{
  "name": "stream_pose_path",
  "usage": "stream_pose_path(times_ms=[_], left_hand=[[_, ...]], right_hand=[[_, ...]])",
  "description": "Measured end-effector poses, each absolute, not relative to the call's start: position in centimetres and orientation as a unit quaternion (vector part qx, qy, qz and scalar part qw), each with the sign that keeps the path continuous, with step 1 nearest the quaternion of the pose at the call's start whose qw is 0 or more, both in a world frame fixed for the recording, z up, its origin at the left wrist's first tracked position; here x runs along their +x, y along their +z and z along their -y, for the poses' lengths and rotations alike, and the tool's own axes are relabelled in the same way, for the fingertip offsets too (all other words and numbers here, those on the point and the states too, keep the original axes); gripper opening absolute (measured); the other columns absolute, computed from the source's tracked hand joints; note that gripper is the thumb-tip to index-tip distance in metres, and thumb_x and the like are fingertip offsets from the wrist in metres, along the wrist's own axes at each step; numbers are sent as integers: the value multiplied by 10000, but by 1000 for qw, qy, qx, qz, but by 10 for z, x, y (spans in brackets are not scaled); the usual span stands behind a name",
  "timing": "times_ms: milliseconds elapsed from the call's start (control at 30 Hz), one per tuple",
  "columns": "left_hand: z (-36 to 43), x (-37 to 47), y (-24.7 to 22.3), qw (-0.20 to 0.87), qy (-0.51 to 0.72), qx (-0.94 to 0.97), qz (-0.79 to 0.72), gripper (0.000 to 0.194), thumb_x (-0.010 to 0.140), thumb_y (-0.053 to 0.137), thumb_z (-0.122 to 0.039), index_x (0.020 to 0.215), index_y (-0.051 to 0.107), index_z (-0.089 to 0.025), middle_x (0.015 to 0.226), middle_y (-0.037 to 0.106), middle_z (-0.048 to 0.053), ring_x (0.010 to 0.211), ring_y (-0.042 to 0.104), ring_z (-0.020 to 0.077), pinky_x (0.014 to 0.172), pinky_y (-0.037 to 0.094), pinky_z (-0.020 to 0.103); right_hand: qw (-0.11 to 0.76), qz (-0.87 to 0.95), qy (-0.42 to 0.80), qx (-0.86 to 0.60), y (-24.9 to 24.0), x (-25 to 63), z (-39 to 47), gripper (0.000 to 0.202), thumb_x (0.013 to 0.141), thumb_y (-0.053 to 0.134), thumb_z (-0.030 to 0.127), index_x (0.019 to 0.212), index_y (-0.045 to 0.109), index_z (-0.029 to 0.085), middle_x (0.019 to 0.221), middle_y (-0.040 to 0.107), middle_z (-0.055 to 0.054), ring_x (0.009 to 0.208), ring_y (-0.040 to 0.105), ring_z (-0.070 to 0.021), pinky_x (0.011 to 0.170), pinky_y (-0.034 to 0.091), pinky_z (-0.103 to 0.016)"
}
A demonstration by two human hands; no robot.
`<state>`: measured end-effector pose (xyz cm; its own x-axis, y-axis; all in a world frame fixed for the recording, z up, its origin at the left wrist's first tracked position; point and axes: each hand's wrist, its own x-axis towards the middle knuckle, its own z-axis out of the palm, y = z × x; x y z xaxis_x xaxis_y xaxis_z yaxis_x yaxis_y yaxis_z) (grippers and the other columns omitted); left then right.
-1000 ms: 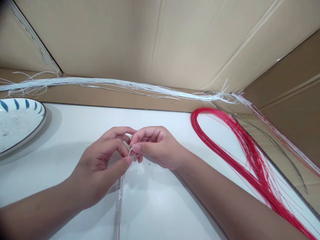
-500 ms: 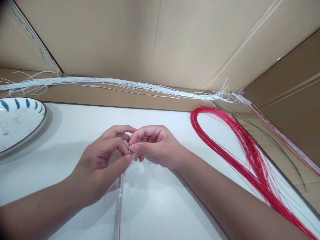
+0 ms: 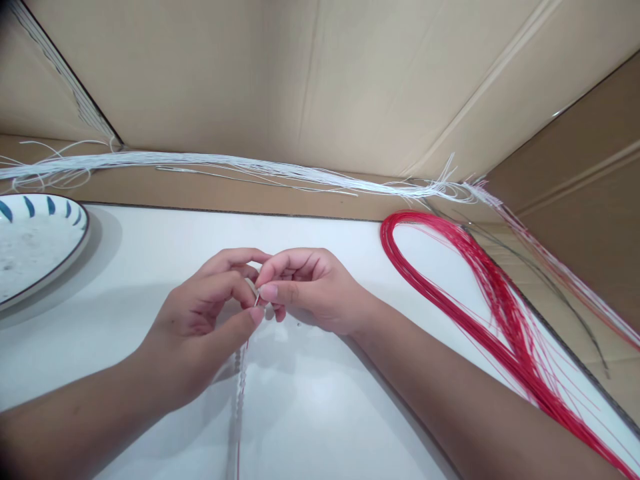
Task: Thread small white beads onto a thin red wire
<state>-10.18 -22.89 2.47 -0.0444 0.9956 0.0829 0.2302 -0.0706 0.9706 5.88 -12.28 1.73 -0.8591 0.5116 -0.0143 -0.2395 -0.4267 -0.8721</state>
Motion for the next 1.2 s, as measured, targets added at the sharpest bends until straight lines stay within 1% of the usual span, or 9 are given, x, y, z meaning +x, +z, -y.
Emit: stream_pose_path(times_ms=[100, 233, 333, 467, 633, 833, 900, 1033, 1200], left_hand=[[229, -102, 25, 416, 476, 553, -542, 200, 879, 621, -208, 681, 602, -233, 1257, 655, 0, 1140, 633, 223, 1035, 513, 439], [229, -103, 25, 437, 480, 542, -534, 197, 882, 626, -202, 687, 604, -222, 1273, 621, 11, 1000, 647, 189, 1018, 532, 447], [230, -103, 26, 448, 479, 536, -531, 198, 884, 626, -204, 687, 607, -218, 1299, 602, 19, 949, 640, 181, 995, 548, 453], [230, -103, 27, 444, 481, 537, -531, 198, 880, 630, -202, 684, 609, -221, 1278, 614, 22, 986, 644, 197, 1003, 544, 454], [229, -102, 27, 454, 482, 529, -531, 197, 881, 630, -206, 685, 608, -216, 1322, 582, -1, 922, 649, 171, 959, 568, 439], [228, -101, 27, 451, 480, 532, -532, 205, 880, 626, -205, 676, 601, -213, 1305, 595, 14, 935, 652, 182, 982, 561, 456], [228, -101, 27, 450, 478, 531, -536, 201, 877, 626, -206, 677, 603, -213, 1315, 596, 19, 935, 654, 186, 976, 564, 457], [228, -102, 28, 447, 473, 533, -540, 200, 869, 632, -227, 671, 607, -214, 1327, 605, 39, 951, 661, 210, 915, 587, 448], [228, -101, 28, 447, 475, 530, -542, 200, 860, 632, -212, 663, 601, -212, 1358, 594, 24, 926, 657, 198, 926, 583, 456]], right_hand=[[229, 486, 831, -143, 17, 58, 123, 118, 829, 849, 197, 818, 747, 139, 701, 730, -16, 605, 662, -86, 557, 517, -185], [233, 479, 834, -145, 17, 58, 122, 117, 821, 855, 194, 809, 754, 136, 693, 730, -19, 593, 652, -90, 539, 514, -189], [233, 474, 837, -146, 18, 59, 122, 96, 823, 851, 178, 811, 765, 136, 694, 734, -24, 590, 652, -90, 537, 518, -188], [234, 471, 840, -136, 17, 59, 122, 75, 837, 838, 163, 817, 771, 134, 700, 730, -24, 598, 660, -83, 545, 512, -178], [232, 476, 837, -139, 17, 59, 122, 86, 832, 842, 172, 816, 766, 137, 703, 729, -22, 599, 660, -86, 541, 507, -182], [231, 484, 831, -144, 17, 58, 122, 115, 825, 851, 195, 811, 752, 138, 698, 725, -16, 595, 655, -84, 544, 505, -185], [231, 484, 831, -146, 17, 58, 123, 123, 823, 854, 198, 811, 749, 136, 697, 723, -17, 596, 655, -85, 545, 503, -186], [234, 489, 827, -153, 17, 59, 123, 143, 817, 862, 210, 805, 743, 132, 689, 716, -17, 590, 645, -86, 543, 496, -194], [233, 487, 828, -150, 17, 59, 123, 129, 817, 862, 205, 807, 753, 136, 691, 722, -18, 594, 650, -85, 547, 501, -190]])
